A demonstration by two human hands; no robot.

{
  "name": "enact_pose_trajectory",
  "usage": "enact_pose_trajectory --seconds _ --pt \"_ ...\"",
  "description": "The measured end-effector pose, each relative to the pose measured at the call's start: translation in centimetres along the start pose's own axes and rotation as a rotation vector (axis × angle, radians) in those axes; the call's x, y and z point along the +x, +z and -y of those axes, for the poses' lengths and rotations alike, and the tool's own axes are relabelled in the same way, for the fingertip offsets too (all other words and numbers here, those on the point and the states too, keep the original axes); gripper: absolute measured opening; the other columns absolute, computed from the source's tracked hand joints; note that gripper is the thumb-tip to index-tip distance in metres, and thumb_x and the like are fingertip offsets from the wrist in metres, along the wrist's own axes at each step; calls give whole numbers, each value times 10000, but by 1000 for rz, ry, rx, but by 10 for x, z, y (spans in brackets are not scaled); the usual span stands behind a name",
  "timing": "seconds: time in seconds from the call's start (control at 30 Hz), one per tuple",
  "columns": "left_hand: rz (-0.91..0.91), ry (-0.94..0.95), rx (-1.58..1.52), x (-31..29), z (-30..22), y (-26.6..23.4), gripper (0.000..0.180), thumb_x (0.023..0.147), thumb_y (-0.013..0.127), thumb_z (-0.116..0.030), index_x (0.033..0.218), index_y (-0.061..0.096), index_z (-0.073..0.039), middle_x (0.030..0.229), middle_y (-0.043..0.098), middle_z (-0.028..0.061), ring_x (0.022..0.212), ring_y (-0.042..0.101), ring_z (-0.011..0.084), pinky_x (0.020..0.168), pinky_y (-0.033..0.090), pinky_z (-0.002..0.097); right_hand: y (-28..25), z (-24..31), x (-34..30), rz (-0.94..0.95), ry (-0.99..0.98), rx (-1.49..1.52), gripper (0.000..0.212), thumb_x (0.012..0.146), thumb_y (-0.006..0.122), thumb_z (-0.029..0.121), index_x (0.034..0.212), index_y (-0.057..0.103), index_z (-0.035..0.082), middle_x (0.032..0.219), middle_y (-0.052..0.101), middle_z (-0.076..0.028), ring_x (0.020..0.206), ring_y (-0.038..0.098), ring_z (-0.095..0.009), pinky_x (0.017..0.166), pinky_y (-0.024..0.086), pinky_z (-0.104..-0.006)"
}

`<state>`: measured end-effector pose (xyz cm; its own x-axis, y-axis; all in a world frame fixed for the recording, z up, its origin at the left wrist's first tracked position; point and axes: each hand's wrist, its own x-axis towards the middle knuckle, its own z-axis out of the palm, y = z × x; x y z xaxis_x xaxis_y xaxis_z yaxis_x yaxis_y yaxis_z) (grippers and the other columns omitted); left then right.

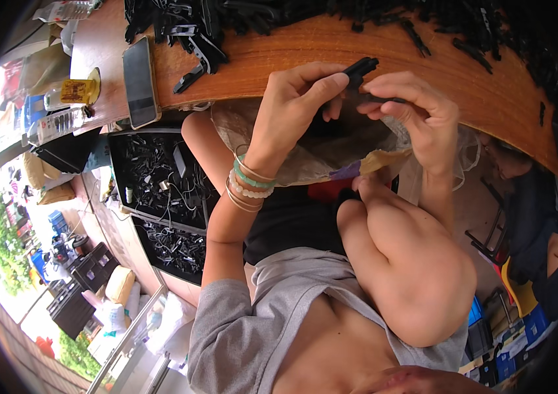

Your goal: Manually assemble small black plastic parts at a workbench.

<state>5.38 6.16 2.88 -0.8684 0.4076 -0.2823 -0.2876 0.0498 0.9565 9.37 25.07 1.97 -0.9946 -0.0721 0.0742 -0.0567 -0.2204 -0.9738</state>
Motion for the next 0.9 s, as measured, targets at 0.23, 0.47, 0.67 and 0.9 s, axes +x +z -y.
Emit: enact_pose_trajectory --seconds 0.23,0.47,0.67,0.9 --pt "46 303 194 -10 4 14 313 834 659 -79 1110 591 52 771 670 109 638 651 168 566 488 273 6 -15 -8 -130 -205 -179 127 838 624 -67 954 661 -34 885 635 -94 696 641 -148 635 537 -223" --pt "-68 683 614 -10 8 10 320 778 681 -50 1061 562 38 766 629 186 654 624 349 555 496 366 8 -14 -7 -243 -383 -515 243 776 682 -41 1014 650 -3 915 642 -103 757 633 -187 652 510 -265" --pt "50 687 672 -13 0 5 297 777 676 -65 1045 578 18 757 612 162 626 611 335 528 480 378 5 -16 -6 -136 -436 -574 329 682 717 -79 990 639 7 892 644 -111 767 618 -237 661 500 -300" --pt "8 655 617 -12 5 6 272 769 691 -76 1021 614 -10 760 621 151 643 615 328 555 491 367 3 -17 -9 -153 -484 -606 294 690 725 -56 967 645 5 888 647 -112 760 622 -228 652 492 -285"
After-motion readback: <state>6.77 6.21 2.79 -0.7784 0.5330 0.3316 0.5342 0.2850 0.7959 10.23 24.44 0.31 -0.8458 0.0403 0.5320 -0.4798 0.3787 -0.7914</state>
